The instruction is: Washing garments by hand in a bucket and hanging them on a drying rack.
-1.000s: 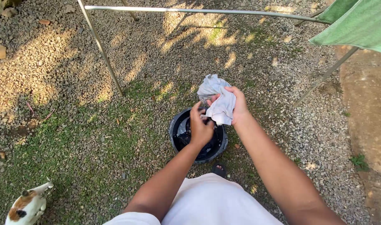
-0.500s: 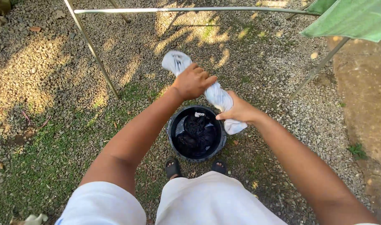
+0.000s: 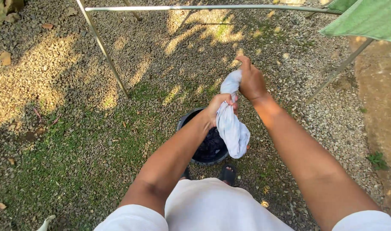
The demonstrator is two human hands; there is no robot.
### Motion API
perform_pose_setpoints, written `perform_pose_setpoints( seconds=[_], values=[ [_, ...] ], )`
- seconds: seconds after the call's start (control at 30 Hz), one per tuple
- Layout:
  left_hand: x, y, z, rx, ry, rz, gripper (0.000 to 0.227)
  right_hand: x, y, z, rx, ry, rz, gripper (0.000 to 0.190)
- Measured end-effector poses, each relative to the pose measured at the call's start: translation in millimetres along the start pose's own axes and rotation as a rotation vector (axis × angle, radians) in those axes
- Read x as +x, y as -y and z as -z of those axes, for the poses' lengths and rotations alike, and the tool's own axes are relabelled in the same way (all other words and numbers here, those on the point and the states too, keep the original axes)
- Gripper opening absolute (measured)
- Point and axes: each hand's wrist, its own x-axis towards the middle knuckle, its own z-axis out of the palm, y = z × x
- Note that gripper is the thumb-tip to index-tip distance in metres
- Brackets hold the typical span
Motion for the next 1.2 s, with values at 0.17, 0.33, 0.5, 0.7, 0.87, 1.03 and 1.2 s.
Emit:
perform_pose_setpoints(
  seconds=[0.17, 0.33, 0.5, 0.7, 0.87, 1.03, 1.2],
  values=[
    [-20.3, -1.2, -9.0, -0.503, 0.292, 0.052, 0.019, -1.6, -1.6, -24.6, 0.049, -0.264, 0.162, 0.041],
    [-25.2, 23.5, 0.4, -0.633, 0.333, 0.057, 0.015, -11.5, 8.6, -8.7, 0.024, -0.178, 0.407, 0.045],
    [-16.4, 13.1, -19.4, -0.71, 0.295, 0.071, 0.014, -14.4, -32.5, -77.5, 0.044, -0.179, 0.115, 0.031],
    [-14.8, 9.7, -20.7, -0.717, 0.21, 0.064, 0.012, -13.1, -13.3, -86.6, 0.254, -0.289, -0.354, 0.041],
    [-18.5, 11.0, -20.3, -0.772, 0.291, 0.082, 0.014, -18.5, -63.0, -133.2, 0.501, -0.08, -0.532, 0.049],
    [-19.3, 9.0, -19.2, -0.77, 0.295, 0.074, 0.014, -14.2, -36.0, -112.7, 0.484, -0.145, -0.444, 0.039],
    [-22.8, 1.1, -23.6, -0.813, 0.36, 0.073, 0.015, -11.8, -33.0, -111.2, 0.481, -0.173, -0.47, 0.049]
  ],
)
